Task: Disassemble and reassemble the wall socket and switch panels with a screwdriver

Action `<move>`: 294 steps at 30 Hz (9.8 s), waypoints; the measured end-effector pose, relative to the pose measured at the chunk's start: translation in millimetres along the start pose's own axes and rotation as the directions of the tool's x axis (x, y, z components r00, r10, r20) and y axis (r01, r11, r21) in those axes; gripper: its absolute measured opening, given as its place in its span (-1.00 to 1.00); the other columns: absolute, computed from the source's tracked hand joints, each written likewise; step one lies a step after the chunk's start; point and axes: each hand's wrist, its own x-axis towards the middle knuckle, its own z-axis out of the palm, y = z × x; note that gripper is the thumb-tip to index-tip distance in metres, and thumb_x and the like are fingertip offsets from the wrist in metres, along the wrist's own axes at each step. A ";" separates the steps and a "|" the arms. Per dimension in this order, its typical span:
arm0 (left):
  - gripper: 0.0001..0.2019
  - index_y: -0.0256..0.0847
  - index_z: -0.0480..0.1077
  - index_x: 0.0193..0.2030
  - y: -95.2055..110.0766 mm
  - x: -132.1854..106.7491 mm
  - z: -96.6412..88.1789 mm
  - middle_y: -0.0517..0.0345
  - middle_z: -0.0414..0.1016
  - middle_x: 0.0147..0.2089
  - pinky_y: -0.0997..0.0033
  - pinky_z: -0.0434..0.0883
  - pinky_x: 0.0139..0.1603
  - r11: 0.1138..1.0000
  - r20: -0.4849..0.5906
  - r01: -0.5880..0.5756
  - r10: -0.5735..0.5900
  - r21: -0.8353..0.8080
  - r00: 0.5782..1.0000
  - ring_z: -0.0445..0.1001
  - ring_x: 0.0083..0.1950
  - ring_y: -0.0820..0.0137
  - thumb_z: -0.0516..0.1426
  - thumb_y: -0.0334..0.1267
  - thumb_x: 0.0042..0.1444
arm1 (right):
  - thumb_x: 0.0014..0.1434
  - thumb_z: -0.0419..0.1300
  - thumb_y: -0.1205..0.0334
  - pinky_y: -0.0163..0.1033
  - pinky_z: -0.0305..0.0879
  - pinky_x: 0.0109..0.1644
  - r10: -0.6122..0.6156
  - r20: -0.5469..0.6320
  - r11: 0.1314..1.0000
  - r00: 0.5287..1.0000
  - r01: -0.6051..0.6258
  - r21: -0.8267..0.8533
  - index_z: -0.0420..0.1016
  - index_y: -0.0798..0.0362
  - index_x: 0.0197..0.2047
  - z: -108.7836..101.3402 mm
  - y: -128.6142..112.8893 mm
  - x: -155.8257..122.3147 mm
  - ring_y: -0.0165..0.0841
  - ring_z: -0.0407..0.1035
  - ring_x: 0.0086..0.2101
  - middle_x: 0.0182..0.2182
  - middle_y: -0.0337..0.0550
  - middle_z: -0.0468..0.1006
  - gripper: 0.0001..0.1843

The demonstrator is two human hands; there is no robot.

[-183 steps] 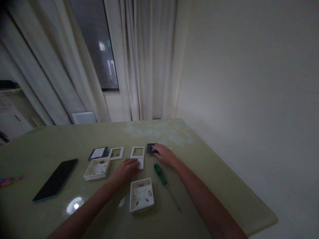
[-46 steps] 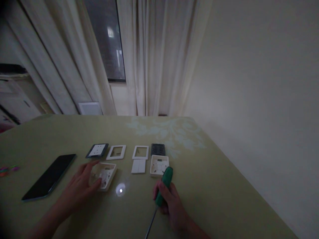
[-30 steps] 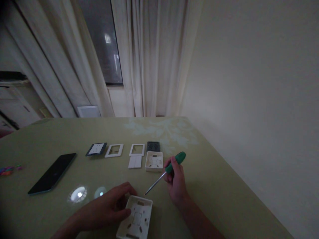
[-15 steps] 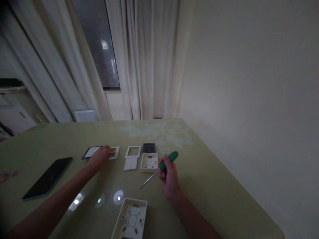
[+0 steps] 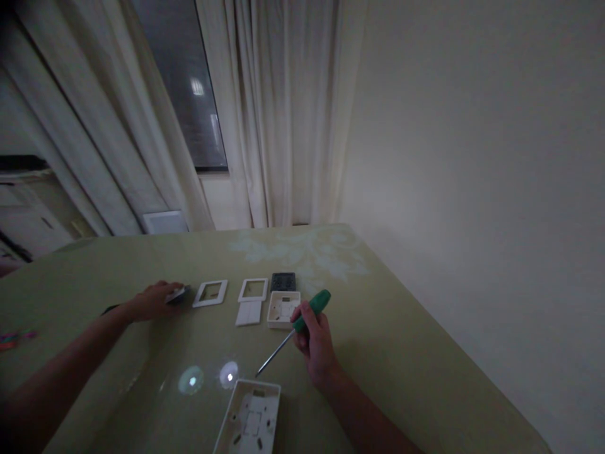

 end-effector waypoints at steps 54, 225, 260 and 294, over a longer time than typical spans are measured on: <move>0.36 -0.02 0.05 0.60 215.3 -190.3 114.4 -0.31 0.36 0.52 -0.47 0.39 0.44 0.656 -0.154 -0.590 0.597 -0.472 0.787 0.36 0.48 -0.40 0.63 0.09 -0.32 | -0.02 0.51 -0.36 -0.38 -0.15 -0.66 -0.203 -0.294 0.979 0.934 0.196 -0.055 0.44 0.01 -0.49 -5.5 -8.6 4.3 -0.57 -0.08 -0.71 -0.71 -0.48 0.16 -0.38; -0.03 0.05 0.17 0.57 147.8 -165.2 63.0 -0.19 0.44 0.47 -0.35 0.60 0.29 0.671 -0.339 -0.589 0.481 -0.450 0.808 0.54 0.39 -0.16 0.51 -0.09 0.09 | 0.35 0.33 -0.01 -0.33 0.09 -0.54 -0.057 0.354 0.472 0.933 0.338 -0.814 0.53 0.04 -0.54 -13.7 -13.6 -14.1 -0.41 0.24 -0.59 -0.64 -0.31 0.41 -0.53; -0.08 0.10 0.11 0.47 172.0 -177.2 70.7 -0.11 0.34 0.54 -0.40 0.37 0.48 0.555 -0.099 -0.344 0.424 -0.757 0.900 0.41 0.49 -0.13 0.44 -0.32 0.04 | 0.28 0.35 -0.19 -0.02 0.52 0.01 0.253 0.322 0.532 0.912 0.146 -0.834 0.65 0.01 0.03 -15.2 -35.7 -21.2 -0.11 0.58 -0.13 -0.12 -0.04 0.70 -0.53; -0.13 0.02 0.12 0.43 182.1 -183.1 57.2 -0.07 0.39 0.37 0.00 0.55 0.28 0.216 -0.004 -0.140 0.528 -0.966 0.849 0.51 0.35 -0.01 0.42 -0.36 0.04 | -0.11 0.64 0.06 0.08 0.48 0.19 0.456 0.452 0.202 0.767 0.405 -0.892 0.38 -0.06 0.35 2.0 -29.3 -34.4 0.05 0.48 0.15 0.29 0.06 0.38 0.00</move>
